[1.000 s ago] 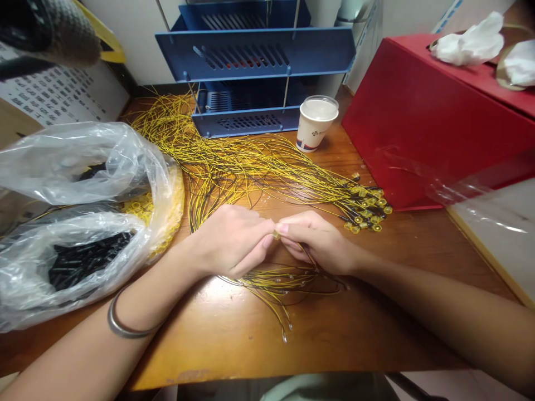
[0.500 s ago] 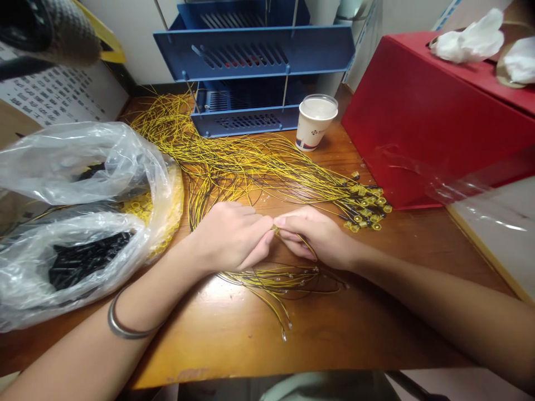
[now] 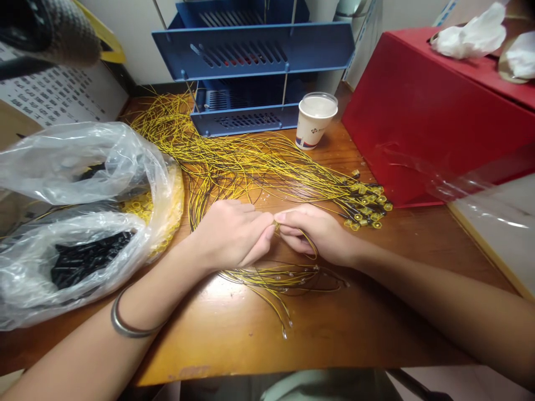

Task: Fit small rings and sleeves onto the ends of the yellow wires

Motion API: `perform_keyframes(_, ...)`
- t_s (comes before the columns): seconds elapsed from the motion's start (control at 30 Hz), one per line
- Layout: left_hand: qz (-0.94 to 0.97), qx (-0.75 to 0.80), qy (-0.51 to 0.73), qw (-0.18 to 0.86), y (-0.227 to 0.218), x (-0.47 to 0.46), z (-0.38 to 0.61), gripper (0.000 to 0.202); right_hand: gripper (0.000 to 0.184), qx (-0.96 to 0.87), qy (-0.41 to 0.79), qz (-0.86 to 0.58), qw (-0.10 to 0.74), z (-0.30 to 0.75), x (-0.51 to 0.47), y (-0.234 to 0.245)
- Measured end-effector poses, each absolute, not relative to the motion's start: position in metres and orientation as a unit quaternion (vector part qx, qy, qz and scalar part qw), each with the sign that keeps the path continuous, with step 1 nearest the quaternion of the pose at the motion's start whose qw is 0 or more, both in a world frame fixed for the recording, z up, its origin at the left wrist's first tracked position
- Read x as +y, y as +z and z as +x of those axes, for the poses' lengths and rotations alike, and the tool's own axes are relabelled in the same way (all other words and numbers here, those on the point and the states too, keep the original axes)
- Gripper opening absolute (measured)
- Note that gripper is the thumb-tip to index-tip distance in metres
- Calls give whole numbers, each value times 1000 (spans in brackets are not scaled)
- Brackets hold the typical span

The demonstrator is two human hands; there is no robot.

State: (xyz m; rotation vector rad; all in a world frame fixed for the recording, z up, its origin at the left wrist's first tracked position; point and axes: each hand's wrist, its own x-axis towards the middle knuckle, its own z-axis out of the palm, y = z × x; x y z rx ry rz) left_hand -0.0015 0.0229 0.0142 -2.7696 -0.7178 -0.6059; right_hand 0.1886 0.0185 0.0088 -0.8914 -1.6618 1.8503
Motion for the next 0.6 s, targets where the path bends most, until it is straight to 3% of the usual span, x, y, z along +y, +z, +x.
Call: perform_keyframes(0.6,-936,-254,-201,135,13,22,0,36,44,-623,670,-314,253,190,21,7)
